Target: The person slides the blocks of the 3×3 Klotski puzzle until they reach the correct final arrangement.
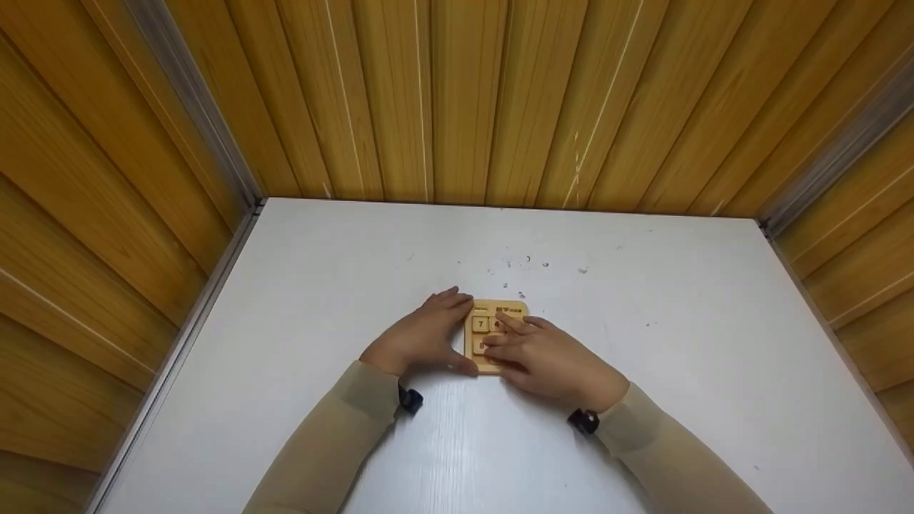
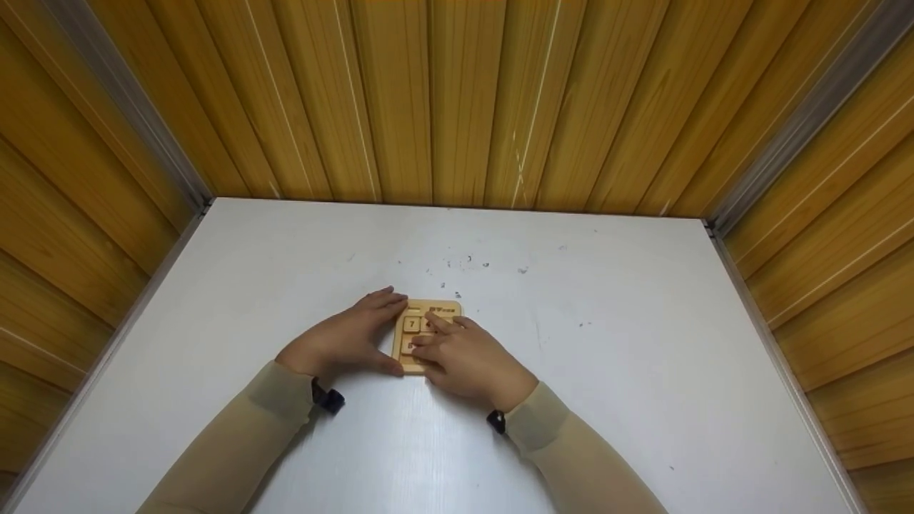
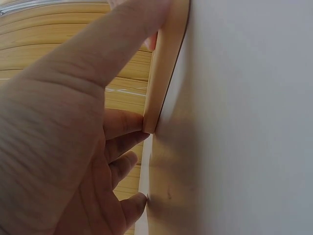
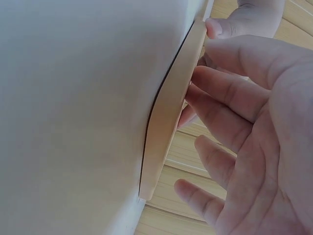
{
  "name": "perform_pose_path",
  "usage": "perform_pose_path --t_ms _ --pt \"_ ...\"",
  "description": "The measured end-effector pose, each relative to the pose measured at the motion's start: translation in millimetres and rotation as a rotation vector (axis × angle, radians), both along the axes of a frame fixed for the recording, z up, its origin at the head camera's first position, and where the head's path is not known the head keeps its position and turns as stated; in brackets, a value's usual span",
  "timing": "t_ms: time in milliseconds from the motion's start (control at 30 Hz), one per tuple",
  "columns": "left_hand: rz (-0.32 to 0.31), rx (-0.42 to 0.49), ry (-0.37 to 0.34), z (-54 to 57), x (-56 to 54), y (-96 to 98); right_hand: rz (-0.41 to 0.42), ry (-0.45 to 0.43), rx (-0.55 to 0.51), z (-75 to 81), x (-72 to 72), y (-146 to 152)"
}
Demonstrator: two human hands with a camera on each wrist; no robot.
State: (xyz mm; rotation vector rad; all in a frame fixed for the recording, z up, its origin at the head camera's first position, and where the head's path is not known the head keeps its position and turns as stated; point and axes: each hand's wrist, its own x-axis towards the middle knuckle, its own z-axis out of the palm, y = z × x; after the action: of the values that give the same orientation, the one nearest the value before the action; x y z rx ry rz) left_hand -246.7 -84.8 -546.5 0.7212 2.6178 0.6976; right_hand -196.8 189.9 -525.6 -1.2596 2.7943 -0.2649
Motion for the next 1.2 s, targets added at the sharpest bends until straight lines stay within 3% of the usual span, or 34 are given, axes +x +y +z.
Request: perform_pose_path --t_ms 667,1200 --pt "0.011 -0.015 -0.016 2.4 0.6 1.5 -0.033 -0.073 0.01 1.1 -5.9 1.0" --pt "-0.005 -0.004 0.011 2.3 1.8 -2.5 -0.012 -0.122 0.046 1.0 -0.4 13.1"
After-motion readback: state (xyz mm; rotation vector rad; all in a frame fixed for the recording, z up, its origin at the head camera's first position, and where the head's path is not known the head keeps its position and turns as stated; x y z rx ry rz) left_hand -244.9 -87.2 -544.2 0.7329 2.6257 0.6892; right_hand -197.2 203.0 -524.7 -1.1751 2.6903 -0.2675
